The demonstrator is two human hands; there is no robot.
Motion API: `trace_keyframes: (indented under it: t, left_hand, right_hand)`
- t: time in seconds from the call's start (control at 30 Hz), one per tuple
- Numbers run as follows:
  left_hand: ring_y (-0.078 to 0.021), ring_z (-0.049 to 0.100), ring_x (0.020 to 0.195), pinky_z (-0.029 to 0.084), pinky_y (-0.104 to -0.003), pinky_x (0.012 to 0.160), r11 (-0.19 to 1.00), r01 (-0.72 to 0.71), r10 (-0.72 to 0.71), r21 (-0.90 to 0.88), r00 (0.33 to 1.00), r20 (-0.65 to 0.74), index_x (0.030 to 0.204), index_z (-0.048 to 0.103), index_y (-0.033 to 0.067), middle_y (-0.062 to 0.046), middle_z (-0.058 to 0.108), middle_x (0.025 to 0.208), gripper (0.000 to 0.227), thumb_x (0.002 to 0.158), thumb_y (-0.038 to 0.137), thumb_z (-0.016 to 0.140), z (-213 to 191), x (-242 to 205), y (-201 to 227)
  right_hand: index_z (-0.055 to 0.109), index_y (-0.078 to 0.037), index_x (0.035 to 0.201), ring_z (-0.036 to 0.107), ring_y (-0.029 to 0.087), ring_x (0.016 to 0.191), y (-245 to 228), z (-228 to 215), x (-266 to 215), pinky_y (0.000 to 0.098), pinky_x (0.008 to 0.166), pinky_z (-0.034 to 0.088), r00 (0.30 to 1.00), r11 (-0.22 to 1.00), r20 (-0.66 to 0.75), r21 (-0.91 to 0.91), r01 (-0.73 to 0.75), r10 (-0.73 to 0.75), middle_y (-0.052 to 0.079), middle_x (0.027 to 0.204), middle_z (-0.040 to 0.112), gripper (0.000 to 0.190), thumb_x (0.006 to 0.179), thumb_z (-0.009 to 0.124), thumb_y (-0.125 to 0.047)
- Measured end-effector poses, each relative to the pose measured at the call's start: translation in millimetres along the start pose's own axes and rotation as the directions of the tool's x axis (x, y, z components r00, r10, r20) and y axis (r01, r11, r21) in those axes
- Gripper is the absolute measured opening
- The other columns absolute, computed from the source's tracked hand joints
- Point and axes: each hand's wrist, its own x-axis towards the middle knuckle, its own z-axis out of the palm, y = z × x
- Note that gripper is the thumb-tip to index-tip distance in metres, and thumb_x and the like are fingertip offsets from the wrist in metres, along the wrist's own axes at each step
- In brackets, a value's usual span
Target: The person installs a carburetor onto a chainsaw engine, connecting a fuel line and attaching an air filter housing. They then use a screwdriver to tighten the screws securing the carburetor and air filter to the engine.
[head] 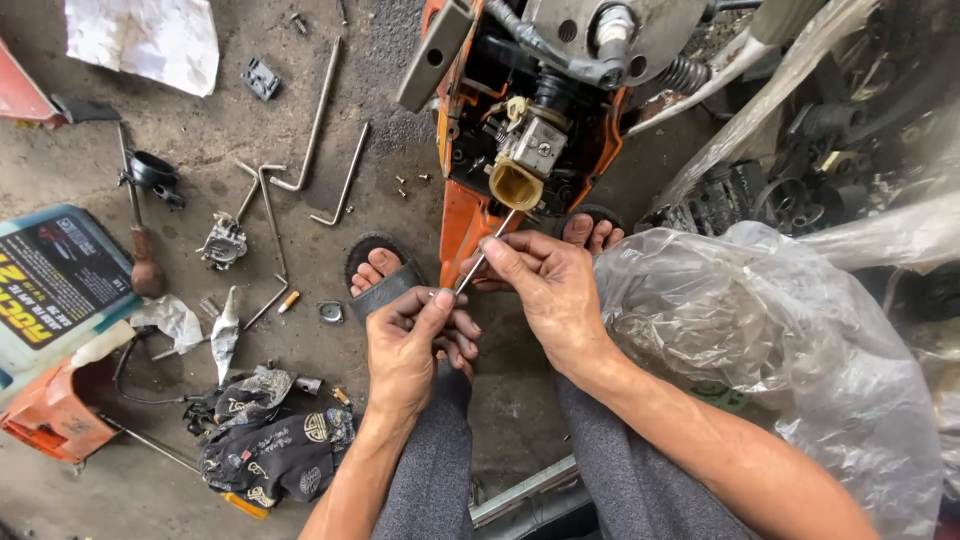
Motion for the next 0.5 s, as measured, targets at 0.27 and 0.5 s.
trace_keyframes:
  t: [0.27, 0.5]
  left_hand:
    - [-0.0287, 0.069, 0.041, 0.056, -0.026, 0.032, 0.998, 0.038, -0.039, -0.046, 0.999, -0.03, 0.094, 0.066, -0.0141, -0.031, 0.068, 0.061, 0.027, 0.1, 0.012, 0.064, 3, 0, -5]
    - [-0.0268, 0.066, 0.037, 0.054, -0.025, 0.03, 0.995, 0.054, -0.056, -0.082, 0.998, -0.016, 0.094, 0.065, -0.0141, -0.03, 0.066, 0.058, 0.025, 0.1, 0.01, 0.063, 9, -3, -7]
  right_hand:
    - [0.075, 0.007, 0.102, 0.075, 0.018, 0.077, -2, -7, 0, 0.0344, 0.074, 0.067, 1.0, 0.996, -0.021, 0.087, 0.002, 0.0, 0.018, 0.08, 0.078, 0.024, 0.095, 0.074, -0.015]
    - [0.077, 0.004, 0.102, 0.069, 0.011, 0.079, -7, -19, -1, 0.0317, 0.076, 0.066, 0.999, 0.999, -0.011, 0.025, 0.045, -0.044, 0.015, 0.082, 0.08, 0.021, 0.096, 0.074, -0.016]
